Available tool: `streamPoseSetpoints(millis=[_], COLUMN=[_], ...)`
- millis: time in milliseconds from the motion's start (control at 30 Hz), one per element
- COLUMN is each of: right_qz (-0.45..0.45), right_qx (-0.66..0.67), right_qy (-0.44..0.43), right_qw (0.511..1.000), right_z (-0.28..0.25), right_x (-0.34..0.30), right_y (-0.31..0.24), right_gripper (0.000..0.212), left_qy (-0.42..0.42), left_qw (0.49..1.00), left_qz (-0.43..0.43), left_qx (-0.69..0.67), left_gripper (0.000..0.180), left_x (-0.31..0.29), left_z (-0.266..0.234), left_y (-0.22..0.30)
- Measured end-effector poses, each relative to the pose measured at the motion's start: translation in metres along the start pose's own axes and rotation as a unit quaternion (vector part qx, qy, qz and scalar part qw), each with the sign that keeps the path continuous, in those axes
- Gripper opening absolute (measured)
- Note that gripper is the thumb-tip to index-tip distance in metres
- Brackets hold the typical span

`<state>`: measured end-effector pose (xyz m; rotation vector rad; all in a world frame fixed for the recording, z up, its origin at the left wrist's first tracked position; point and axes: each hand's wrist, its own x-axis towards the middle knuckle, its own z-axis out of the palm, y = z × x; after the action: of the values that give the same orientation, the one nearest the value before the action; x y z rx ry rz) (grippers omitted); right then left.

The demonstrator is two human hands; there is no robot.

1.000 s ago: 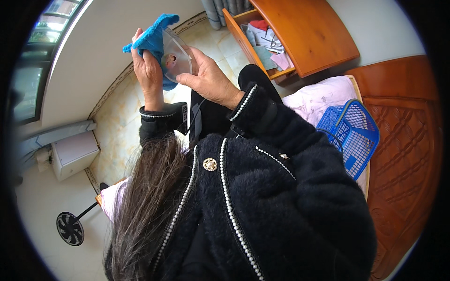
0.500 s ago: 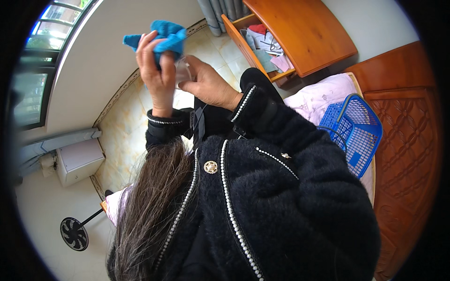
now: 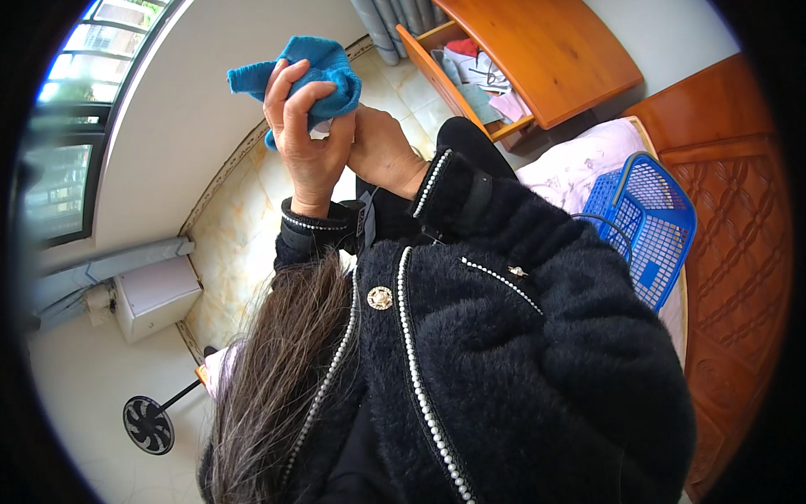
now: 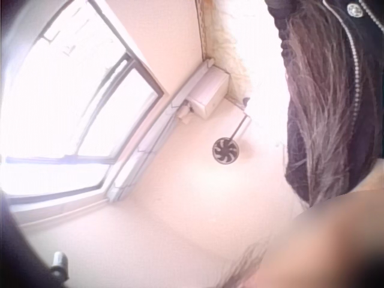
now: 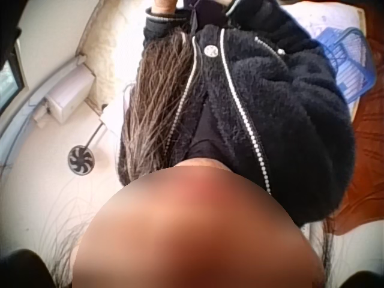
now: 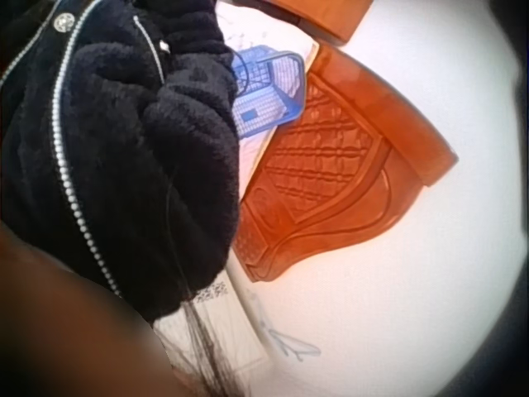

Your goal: The person wipes the top of a wooden nightstand with a blue cloth, opens a drawer, removes a small plastic container, wipes it with the cloth, places it back, and continues wiping the nightstand surfaces.

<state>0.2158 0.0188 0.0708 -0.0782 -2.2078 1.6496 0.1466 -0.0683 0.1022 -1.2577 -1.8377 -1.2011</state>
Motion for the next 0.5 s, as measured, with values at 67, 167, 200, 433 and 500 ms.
streamPoseSetpoints(millis=[67, 167, 200, 433, 500], right_qz=[0.012, 0.0, 0.011, -0.025, -0.071], right_qx=[-0.036, -0.037, -0.039, -0.081, -0.109], right_qy=[0.031, 0.04, 0.025, 0.007, 0.01], right_qw=[0.999, 0.999, 0.999, 0.996, 0.991], right_z=[-0.002, -0.003, -0.002, -0.004, -0.006], right_x=[0.0, -0.003, -0.003, -0.008, -0.007], right_y=[-0.001, -0.001, -0.001, -0.004, -0.002], right_gripper=[0.029, 0.028, 0.029, 0.035, 0.038], left_qy=[-0.012, 0.022, 0.033, 0.11, 0.151], left_qw=[1.0, 0.994, 0.969, 0.828, 0.84], left_qz=[-0.017, -0.104, -0.219, -0.467, -0.465], left_qx=[0.013, -0.032, -0.114, -0.291, -0.236], left_gripper=[0.035, 0.025, 0.021, 0.016, 0.018], left_x=[0.003, 0.008, 0.006, 0.0, 0.007], left_z=[0.001, -0.001, -0.004, -0.028, -0.037], left_y=[-0.003, -0.018, -0.023, -0.055, -0.053])
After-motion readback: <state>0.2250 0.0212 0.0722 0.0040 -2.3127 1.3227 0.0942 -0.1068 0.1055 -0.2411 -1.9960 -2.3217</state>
